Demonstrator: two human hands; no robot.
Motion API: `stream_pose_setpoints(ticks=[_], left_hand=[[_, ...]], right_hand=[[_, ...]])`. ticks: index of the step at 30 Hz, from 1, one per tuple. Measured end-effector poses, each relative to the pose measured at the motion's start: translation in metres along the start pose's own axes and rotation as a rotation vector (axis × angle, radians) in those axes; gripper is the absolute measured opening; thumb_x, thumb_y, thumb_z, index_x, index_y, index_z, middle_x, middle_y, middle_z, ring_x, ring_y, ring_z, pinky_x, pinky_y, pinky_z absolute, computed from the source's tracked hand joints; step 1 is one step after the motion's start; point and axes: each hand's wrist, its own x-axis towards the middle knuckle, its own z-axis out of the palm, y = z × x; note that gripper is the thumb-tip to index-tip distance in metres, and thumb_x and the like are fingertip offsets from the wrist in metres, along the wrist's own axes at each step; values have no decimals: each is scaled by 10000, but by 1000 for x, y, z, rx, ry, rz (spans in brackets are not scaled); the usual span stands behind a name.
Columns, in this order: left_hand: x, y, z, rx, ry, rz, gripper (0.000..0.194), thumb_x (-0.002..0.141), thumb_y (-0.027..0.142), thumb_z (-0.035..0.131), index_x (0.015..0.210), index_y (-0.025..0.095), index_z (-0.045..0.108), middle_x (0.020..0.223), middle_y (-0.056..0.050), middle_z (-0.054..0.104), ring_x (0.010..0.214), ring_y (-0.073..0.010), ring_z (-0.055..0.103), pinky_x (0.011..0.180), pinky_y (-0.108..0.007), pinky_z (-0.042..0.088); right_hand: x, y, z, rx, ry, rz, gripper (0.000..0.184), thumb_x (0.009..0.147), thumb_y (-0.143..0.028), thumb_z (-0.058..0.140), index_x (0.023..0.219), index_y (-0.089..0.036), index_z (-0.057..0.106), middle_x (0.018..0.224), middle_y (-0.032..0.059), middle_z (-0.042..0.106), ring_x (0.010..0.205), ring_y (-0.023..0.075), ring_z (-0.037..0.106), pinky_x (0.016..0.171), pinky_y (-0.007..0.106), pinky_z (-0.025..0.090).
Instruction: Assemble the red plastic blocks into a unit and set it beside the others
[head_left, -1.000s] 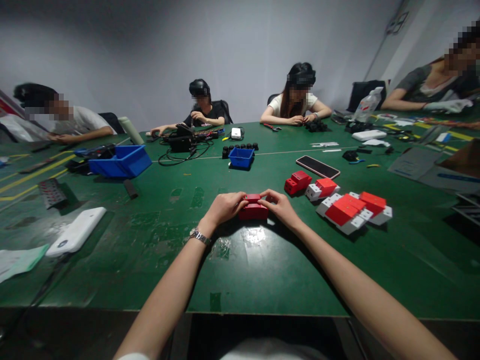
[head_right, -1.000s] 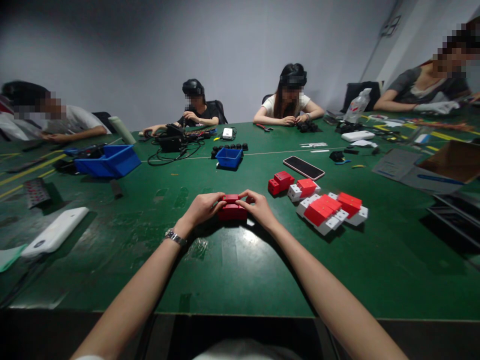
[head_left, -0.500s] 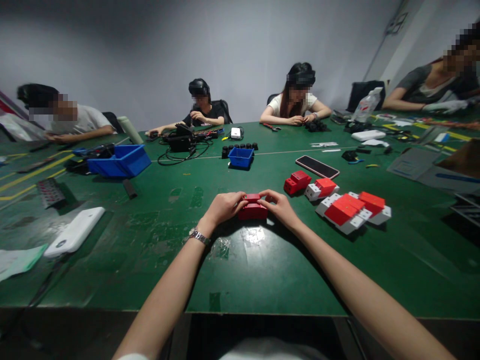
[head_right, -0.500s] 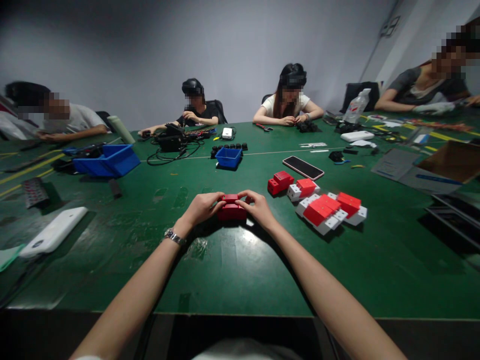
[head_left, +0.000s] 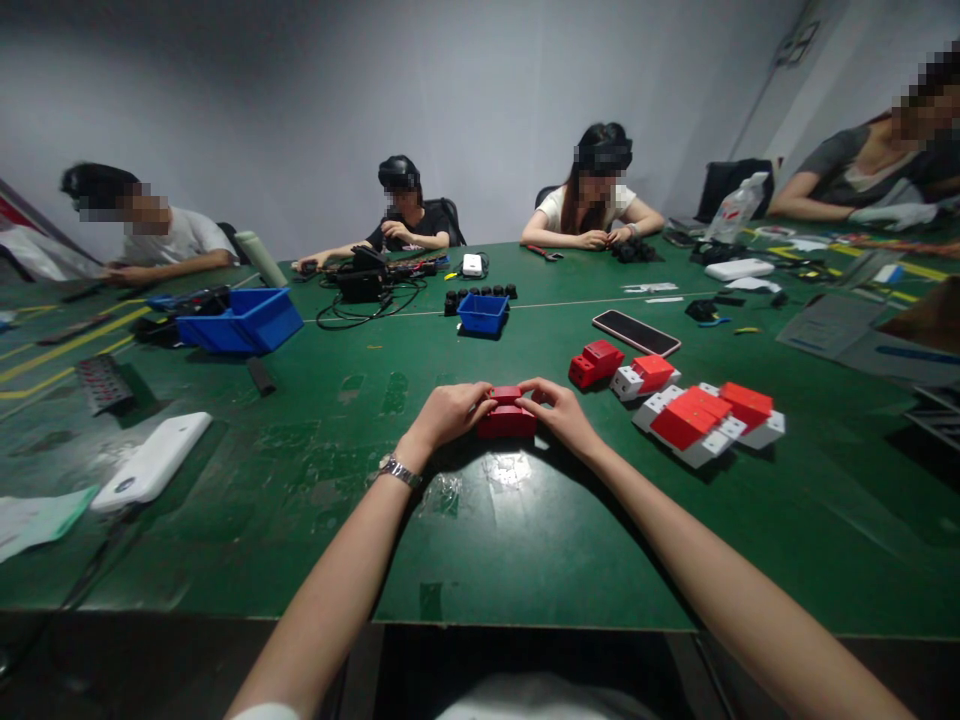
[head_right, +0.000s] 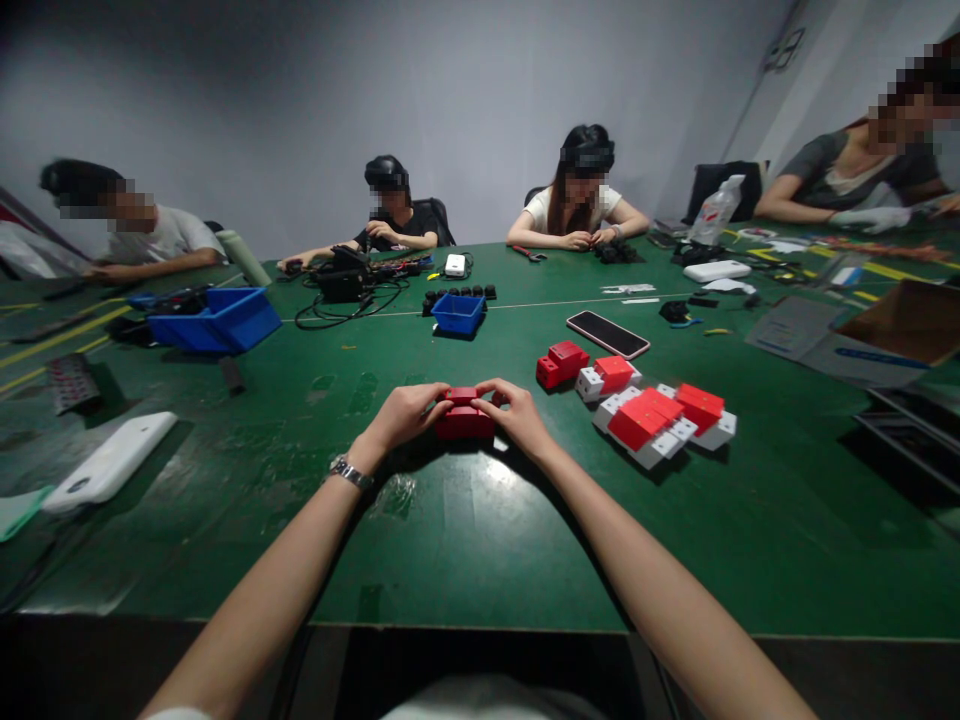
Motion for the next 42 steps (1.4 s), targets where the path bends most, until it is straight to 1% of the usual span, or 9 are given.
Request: stream_pose_setpoints(ticks=[13,27,32,42], left_hand=[[0,-1,1,1,3,3,288,926,365,377,1026,161,553,840,-64,669,762,-164,640,646,-237,450],[0,0,0,-11,-4,-4,279,927,360,376,1002,165,562,844,-62,670,738,-159,637,628,-233,441],[1,1,-2,-3,-12,-7,274,929,359,373,981,168,563,846,-57,670,727,-157,633,620,-231,434],[0,0,-1,4,3,5,280,929,359,372,992,164,563,835,-58,669,731,-158,634,620,-231,435]], right_hand=[[1,2,1,8,5,5,238,761,-381,605,862,-171,653,745,9,622,612,122,495,613,246,392],[0,4,2,-3,12,-2,257,773,-398,577,871,-172,651,726,13,618,628,136,508,615,259,398],[1,3,2,1,11,5,241,770,-381,588,863,-168,649,719,5,609,614,126,491,613,252,389],[0,1,3,8,17,-32,226,765,-377,594,879,-185,625,796,11,625,620,125,490,626,258,403]])
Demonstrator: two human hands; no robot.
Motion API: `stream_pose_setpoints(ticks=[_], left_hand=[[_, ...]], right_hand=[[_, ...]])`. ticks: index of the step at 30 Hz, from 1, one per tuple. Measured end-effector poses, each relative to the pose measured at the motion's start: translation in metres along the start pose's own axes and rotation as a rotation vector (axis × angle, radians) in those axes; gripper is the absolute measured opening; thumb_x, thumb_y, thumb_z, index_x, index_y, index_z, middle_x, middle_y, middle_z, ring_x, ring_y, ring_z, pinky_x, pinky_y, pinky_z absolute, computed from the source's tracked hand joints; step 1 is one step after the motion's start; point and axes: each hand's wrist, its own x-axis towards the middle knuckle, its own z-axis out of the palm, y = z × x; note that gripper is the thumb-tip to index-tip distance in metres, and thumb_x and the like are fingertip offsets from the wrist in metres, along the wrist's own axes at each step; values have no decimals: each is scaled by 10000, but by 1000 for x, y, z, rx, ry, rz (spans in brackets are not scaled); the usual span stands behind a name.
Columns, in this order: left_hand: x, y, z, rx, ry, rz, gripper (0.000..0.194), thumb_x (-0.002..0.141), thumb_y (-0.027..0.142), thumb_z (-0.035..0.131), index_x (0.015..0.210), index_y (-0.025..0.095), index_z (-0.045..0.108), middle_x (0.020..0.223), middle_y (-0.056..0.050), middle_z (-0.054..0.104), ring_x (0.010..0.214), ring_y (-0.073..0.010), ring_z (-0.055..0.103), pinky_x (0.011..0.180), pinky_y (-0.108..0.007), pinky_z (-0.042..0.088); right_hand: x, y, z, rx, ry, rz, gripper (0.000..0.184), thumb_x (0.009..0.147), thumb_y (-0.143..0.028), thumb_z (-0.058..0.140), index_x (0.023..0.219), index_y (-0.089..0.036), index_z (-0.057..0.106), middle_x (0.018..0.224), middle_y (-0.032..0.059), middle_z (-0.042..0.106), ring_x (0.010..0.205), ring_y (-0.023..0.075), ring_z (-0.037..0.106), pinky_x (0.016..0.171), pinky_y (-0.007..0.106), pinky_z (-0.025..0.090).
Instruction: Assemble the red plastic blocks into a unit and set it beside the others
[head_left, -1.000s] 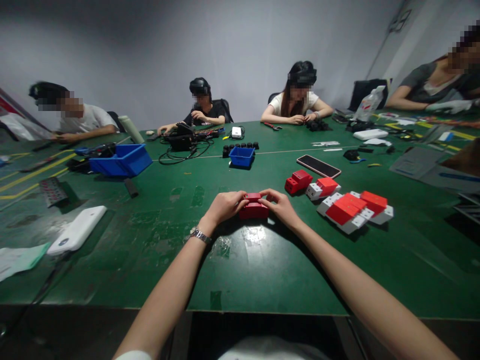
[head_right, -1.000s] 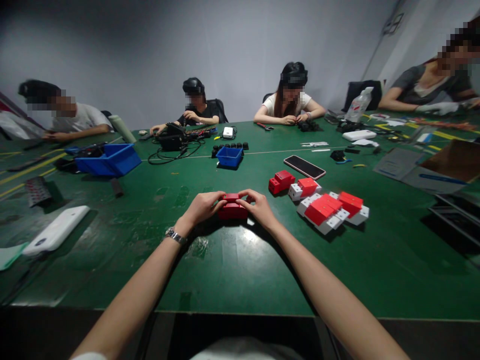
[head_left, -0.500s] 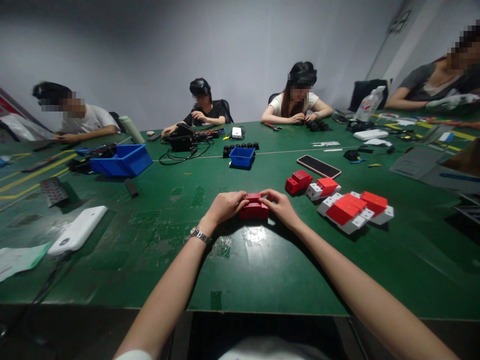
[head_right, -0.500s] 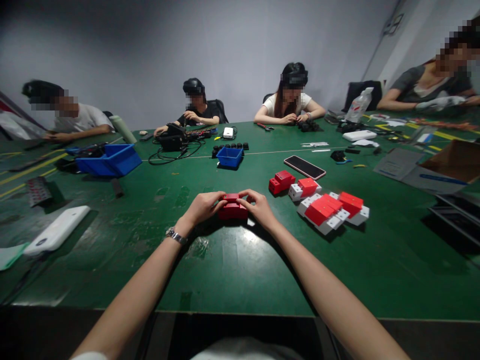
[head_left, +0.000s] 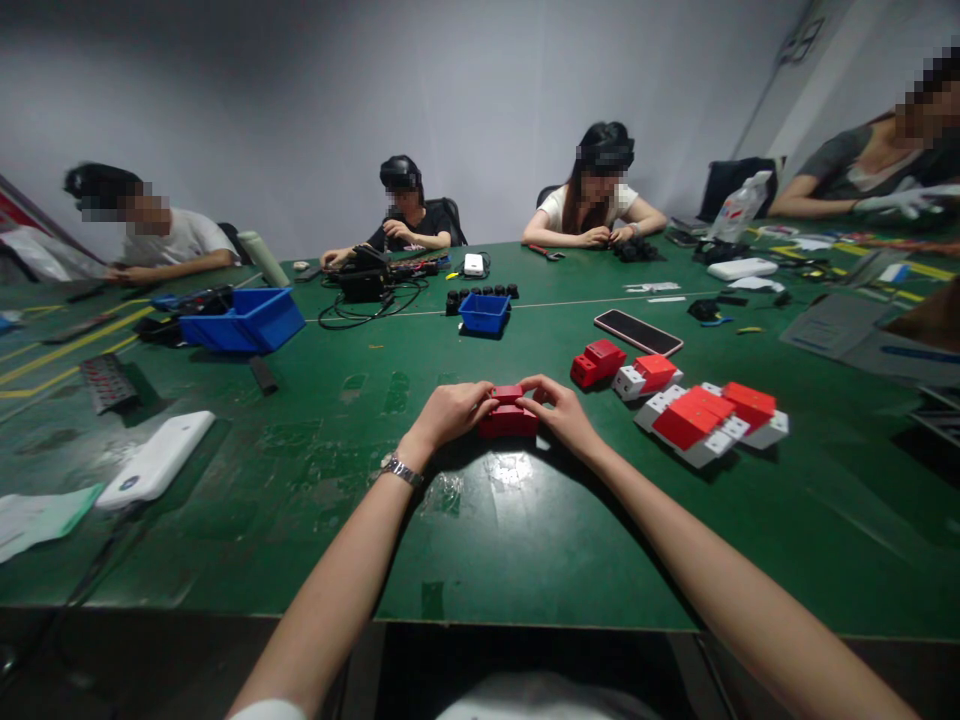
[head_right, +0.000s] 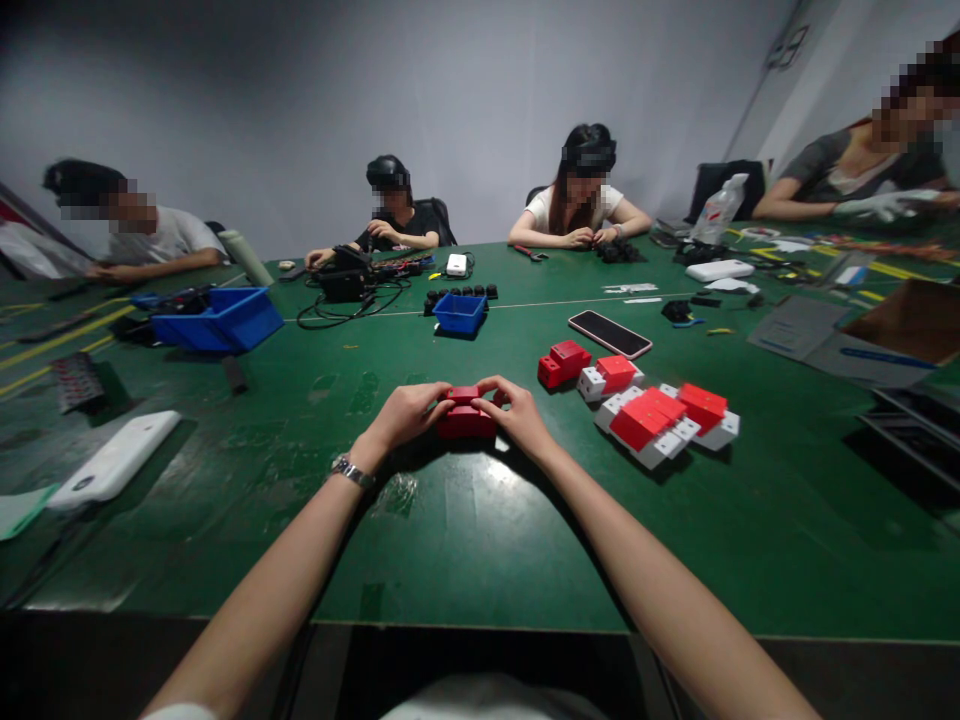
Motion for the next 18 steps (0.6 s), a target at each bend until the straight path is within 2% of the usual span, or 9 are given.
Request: stream_pose_setpoints(ticks=[18], left_hand=[[0,0,1,-57,-2,-18,286,930,368,364,996,170,560,843,-54,667,746,-157,631,633,-233,437]], right_hand=[[0,-1,-1,-48,7,-21,229,778,-394,587,867,-185,618,753,5,607,627,127,494,623,249,389]])
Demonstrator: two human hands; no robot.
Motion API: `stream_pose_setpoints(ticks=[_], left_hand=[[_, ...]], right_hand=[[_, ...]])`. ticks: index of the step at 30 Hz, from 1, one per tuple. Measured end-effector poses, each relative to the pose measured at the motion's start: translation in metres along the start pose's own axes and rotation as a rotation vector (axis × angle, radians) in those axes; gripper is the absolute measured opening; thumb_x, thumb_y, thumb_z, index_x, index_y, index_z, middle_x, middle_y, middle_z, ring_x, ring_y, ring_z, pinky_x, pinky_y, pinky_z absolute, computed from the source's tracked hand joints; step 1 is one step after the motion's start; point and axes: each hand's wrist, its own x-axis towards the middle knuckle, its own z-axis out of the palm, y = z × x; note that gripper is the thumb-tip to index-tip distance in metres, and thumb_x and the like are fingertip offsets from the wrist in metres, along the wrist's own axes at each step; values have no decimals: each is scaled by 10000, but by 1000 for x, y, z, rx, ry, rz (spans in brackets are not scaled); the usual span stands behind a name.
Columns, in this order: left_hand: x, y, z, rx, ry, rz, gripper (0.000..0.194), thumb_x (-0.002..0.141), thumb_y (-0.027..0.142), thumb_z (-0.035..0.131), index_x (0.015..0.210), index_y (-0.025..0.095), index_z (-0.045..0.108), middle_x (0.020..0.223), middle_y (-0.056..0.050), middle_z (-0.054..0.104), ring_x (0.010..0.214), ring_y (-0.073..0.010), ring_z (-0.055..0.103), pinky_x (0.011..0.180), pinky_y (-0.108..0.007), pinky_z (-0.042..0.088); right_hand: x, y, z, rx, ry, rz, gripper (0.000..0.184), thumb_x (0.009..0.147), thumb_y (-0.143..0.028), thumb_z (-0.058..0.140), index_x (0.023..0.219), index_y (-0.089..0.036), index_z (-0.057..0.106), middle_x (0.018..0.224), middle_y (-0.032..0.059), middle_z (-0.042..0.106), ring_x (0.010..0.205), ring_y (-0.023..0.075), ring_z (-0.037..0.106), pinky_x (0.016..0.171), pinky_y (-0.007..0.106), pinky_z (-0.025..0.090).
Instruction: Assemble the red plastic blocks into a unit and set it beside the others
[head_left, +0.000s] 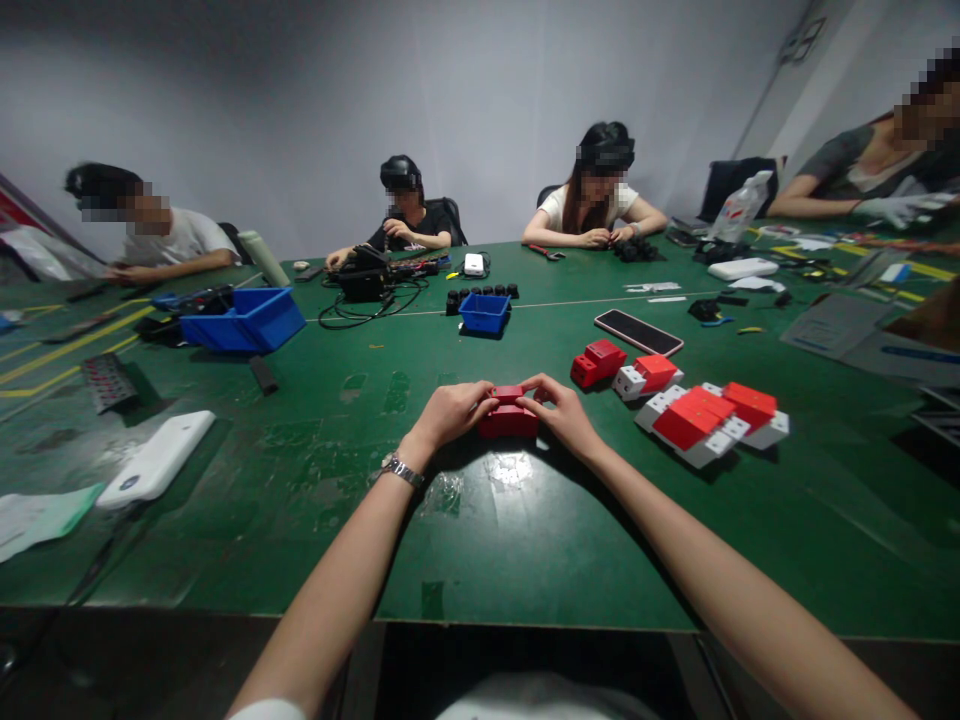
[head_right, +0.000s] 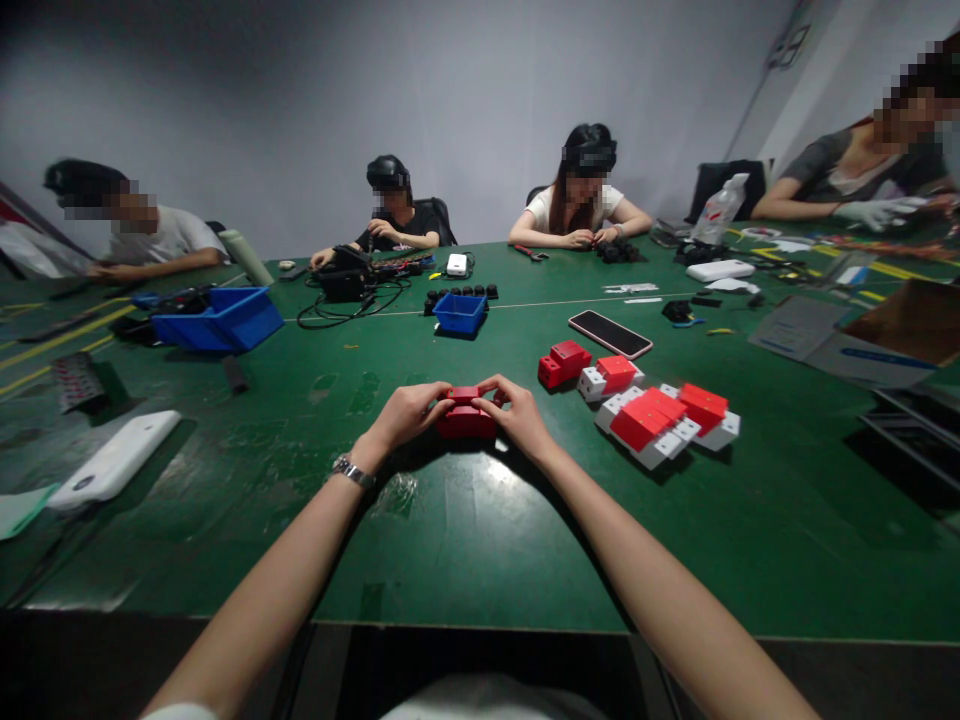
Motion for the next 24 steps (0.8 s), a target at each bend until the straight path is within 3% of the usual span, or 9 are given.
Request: stream_pose_setpoints(ticks=[24], left_hand=[[-1,-2,4,-31,51,-24,297,912,379,406,1063,157,533,909,-62,668,783,-164,636,658,-245,461]], right_hand=[[0,-1,0,0,7,4,218,777,-383,595,860,-184,622,742,-2,600,619,121,485,614,244,373]])
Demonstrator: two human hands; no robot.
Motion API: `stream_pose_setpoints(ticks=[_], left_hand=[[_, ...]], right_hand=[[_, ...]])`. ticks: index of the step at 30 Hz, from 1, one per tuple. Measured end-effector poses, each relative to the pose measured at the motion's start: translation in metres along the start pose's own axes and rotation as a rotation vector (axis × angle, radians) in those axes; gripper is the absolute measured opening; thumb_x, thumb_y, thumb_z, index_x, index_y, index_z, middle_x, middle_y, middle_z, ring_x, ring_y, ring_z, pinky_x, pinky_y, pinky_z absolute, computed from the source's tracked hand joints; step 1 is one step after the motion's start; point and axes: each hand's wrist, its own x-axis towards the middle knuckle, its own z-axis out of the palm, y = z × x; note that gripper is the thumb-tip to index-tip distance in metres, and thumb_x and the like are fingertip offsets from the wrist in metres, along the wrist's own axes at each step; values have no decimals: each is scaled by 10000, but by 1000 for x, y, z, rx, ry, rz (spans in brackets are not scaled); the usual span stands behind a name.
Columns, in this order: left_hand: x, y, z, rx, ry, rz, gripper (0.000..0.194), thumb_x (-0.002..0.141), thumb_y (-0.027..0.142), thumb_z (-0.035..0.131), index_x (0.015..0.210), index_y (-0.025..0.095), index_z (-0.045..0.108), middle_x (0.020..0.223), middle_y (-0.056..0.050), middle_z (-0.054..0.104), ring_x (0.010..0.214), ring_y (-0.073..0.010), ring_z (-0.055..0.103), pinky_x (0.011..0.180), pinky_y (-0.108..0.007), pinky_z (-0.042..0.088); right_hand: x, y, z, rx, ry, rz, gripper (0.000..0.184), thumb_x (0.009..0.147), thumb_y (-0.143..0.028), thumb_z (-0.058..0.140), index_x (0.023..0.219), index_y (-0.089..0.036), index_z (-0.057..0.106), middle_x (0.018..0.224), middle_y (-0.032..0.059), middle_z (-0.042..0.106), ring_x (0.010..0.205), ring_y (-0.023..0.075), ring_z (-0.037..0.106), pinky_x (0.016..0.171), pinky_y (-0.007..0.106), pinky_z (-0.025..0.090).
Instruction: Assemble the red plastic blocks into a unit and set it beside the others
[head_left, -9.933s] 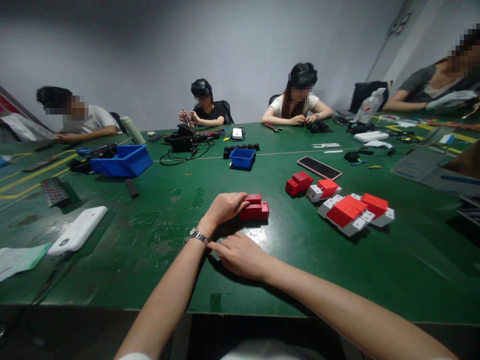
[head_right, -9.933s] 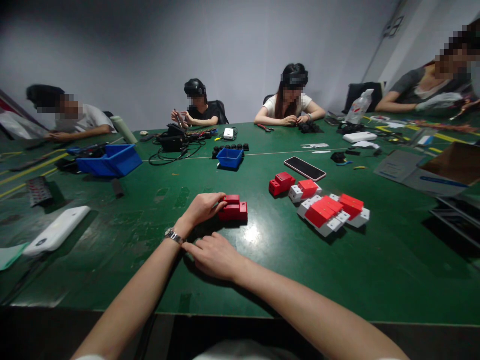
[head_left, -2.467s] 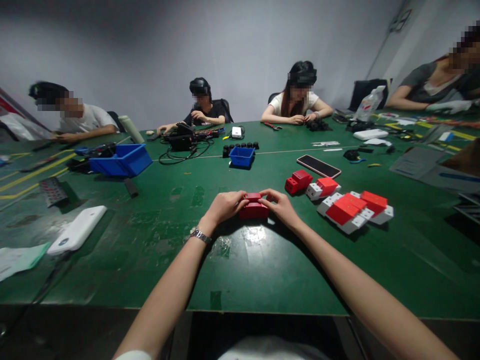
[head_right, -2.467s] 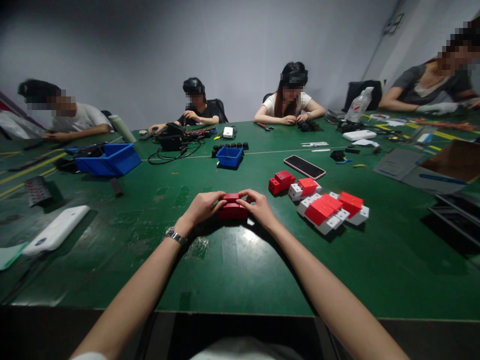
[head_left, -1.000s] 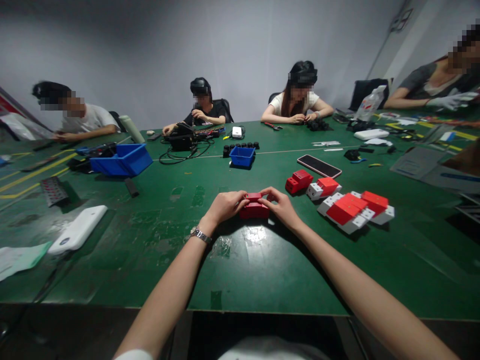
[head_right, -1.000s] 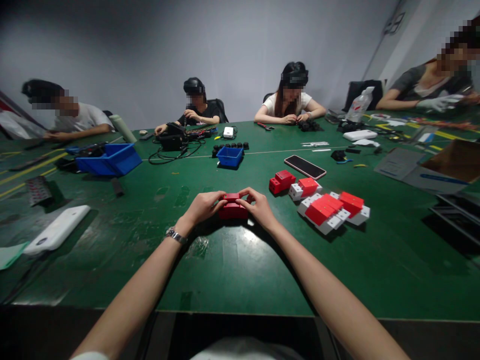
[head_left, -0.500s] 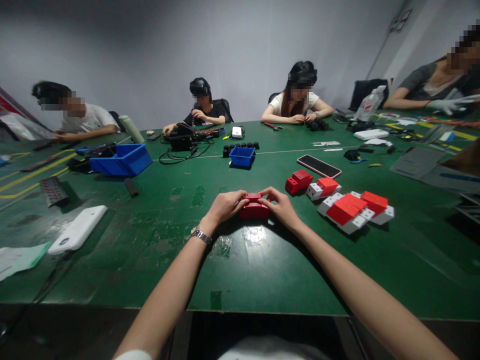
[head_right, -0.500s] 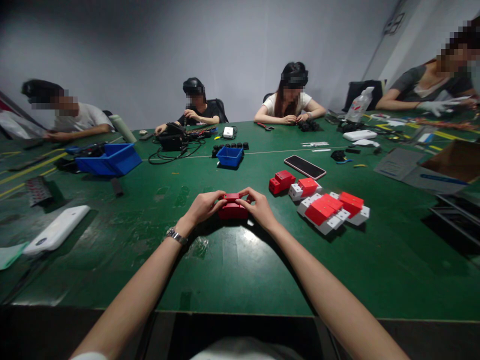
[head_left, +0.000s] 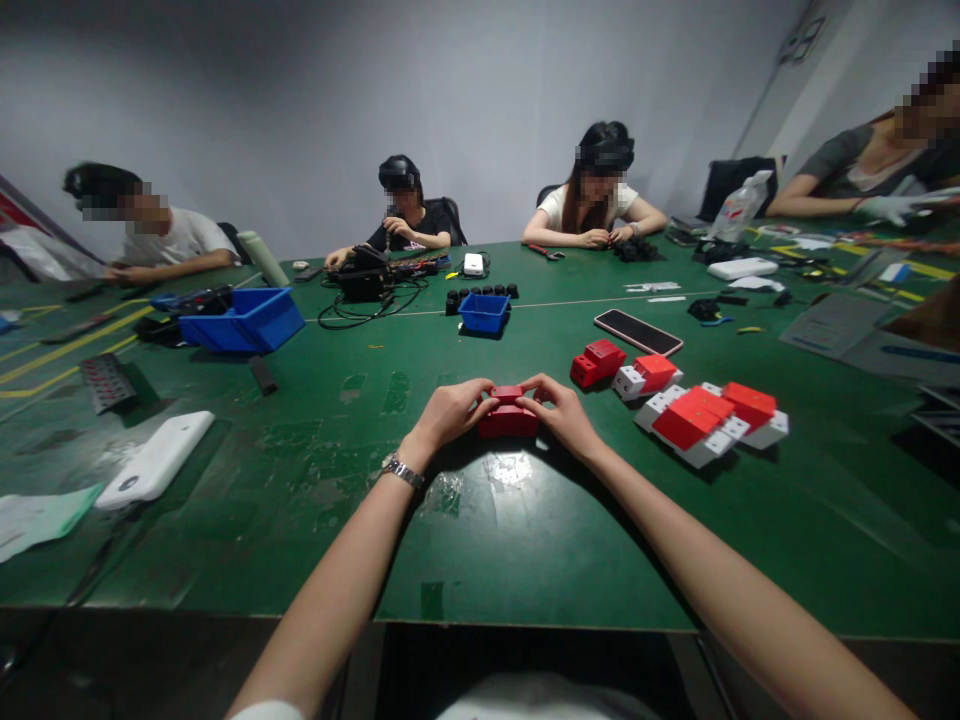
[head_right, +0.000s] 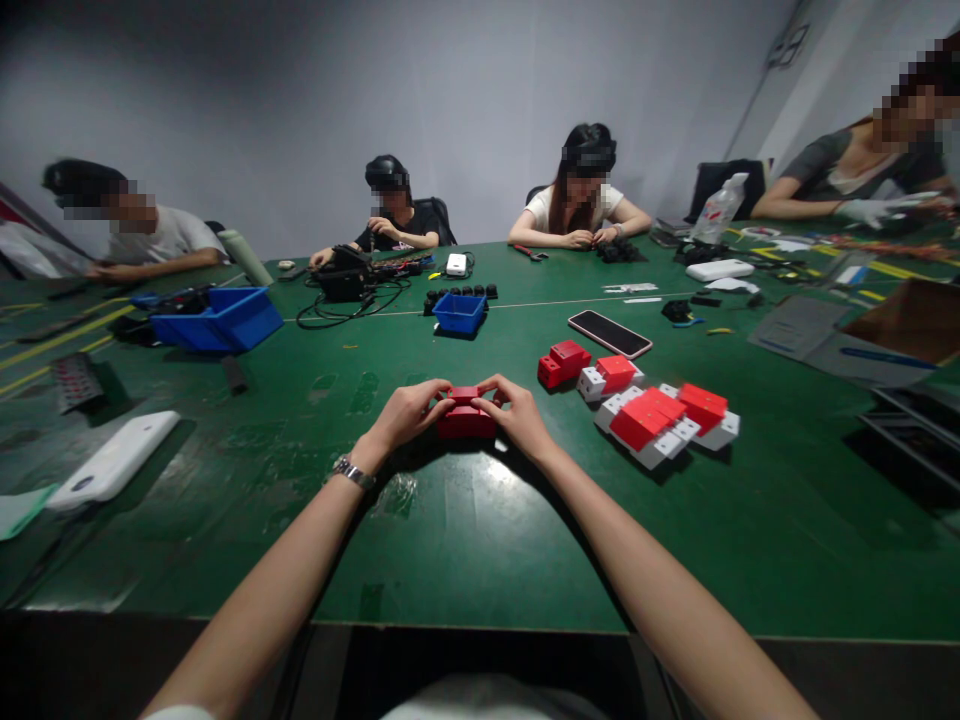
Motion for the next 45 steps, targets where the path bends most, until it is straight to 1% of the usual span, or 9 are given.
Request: stream_pose_setpoints(ticks=[7,21,36,45], left_hand=[[1,2,-2,-41,13,8,262,907,371,421,983,159,555,868,-55,666,765,-155,628,647,-232,450],[1,2,-1,-40,32,16,244,903,360,437,959,154,555,852,-54,666,746,-154,627,640,-231,446],[0,0,1,-39,85,68,255,895,346,451,1003,153,578,898,-71,679,781,-167,642,671,-249,476],[0,-1,1,-46,80,70,259,896,338,450,1018,152,581,913,-73,680,794,-170,643,686,-257,483]], right_hand=[[0,0,0,-25,4,4,229,779,-395,590,858,-182,623,686,-13,572,609,123,481,605,243,365],[0,2,1,-20,11,11,220,776,-391,593,846,-184,619,655,-22,550,601,122,480,600,241,361],[0,2,0,-34,2,18,208,779,-382,586,851,-188,613,646,-25,536,604,126,481,601,242,361],[1,2,0,-24,-9,12,203,780,-378,584,845,-187,607,656,-25,535,599,121,462,590,238,347]])
